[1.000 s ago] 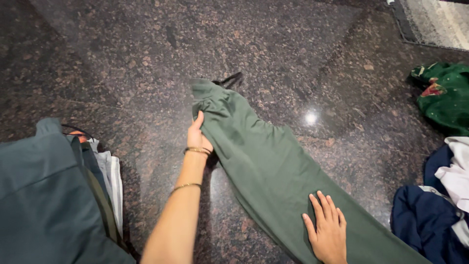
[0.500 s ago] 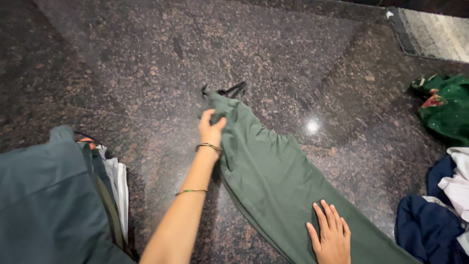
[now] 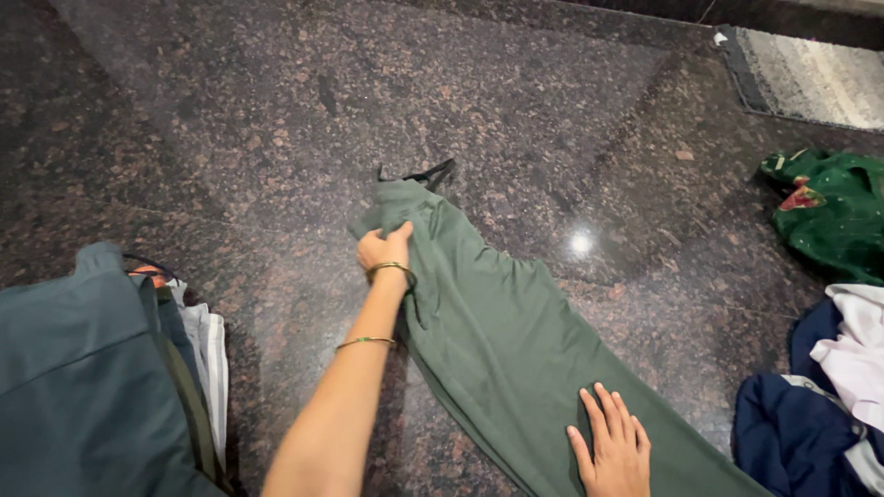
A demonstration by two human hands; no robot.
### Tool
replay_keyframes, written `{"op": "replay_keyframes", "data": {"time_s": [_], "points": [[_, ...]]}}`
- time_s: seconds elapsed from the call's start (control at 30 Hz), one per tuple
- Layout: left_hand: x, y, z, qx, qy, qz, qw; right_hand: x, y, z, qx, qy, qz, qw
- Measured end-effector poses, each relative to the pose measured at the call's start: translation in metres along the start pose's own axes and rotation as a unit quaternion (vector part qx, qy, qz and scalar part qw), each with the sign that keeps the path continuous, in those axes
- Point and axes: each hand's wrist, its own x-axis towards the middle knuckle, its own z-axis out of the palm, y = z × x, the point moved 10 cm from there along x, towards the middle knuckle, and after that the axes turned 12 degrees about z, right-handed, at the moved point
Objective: The person folds a white checkered cloth and several pairs of pants on the floor. They smooth out each item, fold it into a compact rectangle, and place it on a growing stack of folded clothes.
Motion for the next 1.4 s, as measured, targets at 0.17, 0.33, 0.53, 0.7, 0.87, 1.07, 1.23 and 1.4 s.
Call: {"op": "replay_keyframes", "data": {"time_s": [0.17, 0.33, 0.53, 0.7, 0.87, 1.07, 1.23, 1.4], "points": [[0.054, -0.028, -0.005, -0.39, -0.091, 0.077, 0.913, 0.004, -0.01, -0.011, 0.003, -0.009, 0.009, 1.0], [0.073, -0.131, -0.05, -0.207, -0.046, -0.1, 0.972, 0.002, -0.017, -0.021, 0.018, -0.031, 0.014, 0.999], [0.076, -0.118, -0.076, -0.206, -0.107, 0.088, 0.969, 0.007, -0.026, -0.029, 0.01, -0.058, 0.003, 0.998], [0.047, -0.087, -0.125, 0.084, -0.051, 0.168, 0.981, 0.005, -0.029, -0.026, 0.007, -0.07, -0.012, 0.997], [-0.037, 0.004, -0.139, 0.279, 0.026, 0.309, 0.909, 0.005, -0.027, -0.019, -0.033, -0.095, -0.018, 0.995], [-0.236, 0.048, -0.036, 0.358, -0.298, 0.488, 0.738, 0.01, -0.029, -0.025, -0.016, -0.117, -0.04, 0.992], [-0.374, 0.022, 0.005, 0.343, -0.443, 0.436, 0.704, -0.005, 0.024, -0.036, 0.151, -0.237, -0.015, 0.959], [-0.484, 0.021, 0.039, 0.295, -0.536, 0.47, 0.637, -0.085, 0.185, -0.108, 0.171, -0.084, 0.192, 0.963]]}}
